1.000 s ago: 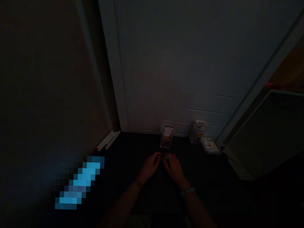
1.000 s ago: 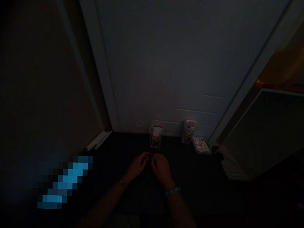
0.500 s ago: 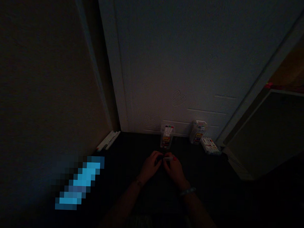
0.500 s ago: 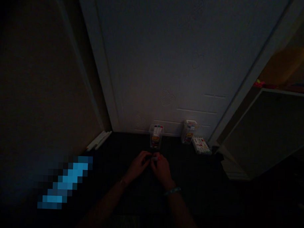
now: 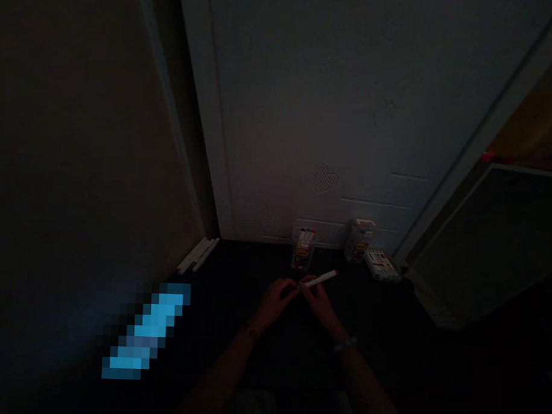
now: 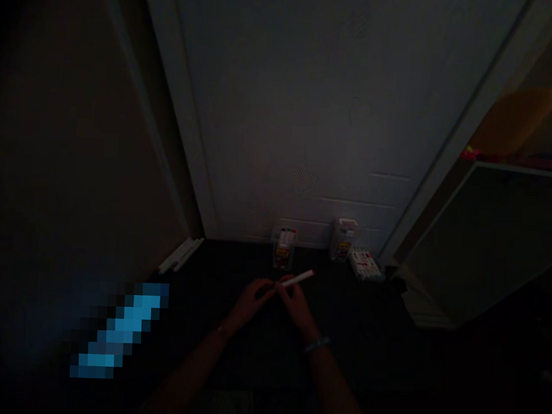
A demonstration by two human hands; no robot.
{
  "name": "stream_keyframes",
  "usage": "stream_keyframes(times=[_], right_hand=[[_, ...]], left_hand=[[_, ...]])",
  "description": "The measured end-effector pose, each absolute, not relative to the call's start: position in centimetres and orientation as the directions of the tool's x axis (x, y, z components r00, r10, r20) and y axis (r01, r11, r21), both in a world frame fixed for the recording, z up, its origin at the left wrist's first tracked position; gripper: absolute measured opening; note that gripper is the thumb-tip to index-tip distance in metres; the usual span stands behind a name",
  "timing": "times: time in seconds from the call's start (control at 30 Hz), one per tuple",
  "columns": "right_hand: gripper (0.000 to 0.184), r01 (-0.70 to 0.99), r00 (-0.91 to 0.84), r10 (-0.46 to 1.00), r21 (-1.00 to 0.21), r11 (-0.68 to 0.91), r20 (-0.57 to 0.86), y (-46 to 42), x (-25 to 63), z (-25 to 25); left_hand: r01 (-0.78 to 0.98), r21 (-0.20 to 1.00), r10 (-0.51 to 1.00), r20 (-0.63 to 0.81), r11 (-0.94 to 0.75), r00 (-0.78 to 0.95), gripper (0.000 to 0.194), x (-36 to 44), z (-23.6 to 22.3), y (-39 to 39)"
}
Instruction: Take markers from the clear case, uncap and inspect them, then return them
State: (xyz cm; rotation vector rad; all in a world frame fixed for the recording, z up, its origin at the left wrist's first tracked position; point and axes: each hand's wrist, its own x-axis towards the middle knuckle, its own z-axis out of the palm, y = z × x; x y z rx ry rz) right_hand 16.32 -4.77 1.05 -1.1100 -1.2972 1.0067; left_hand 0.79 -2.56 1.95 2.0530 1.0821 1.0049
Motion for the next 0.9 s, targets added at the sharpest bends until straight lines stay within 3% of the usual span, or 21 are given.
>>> stream_keyframes(times=[0.1,0.3,0.6,0.9], right_hand=[[0.037,0.053,0.127,0.977,-0.984,0.168,0.174,-4.6,16.8,1.3],[0.04,0.108,0.386,0.886,-0.966,0.234,0.258,-4.7,18.2,2.6],[0.033,0.189,0.393,0.853,-0.938,0.291,0.344,-4.6,19.2,5.0],[0.03,0.351,0.355,0.732,-0.808,0.472,0.582,-1.5,22.6,15.9]], left_hand=[[0.414,0.777,0.866,0.327,-0.474,0.378,0.028,0.8,2.4,-2.7],[0.431,0.808,0.9,0.261,-0.402,0.349,0.046,0.6,2.6,-2.8],[0.44,0.826,0.909,0.189,-0.352,0.371,0.052,0.8,2.0,-2.5],[0.422,0.805,0.889,0.267,-0.418,0.372,0.044,0.6,2.3,-2.5]])
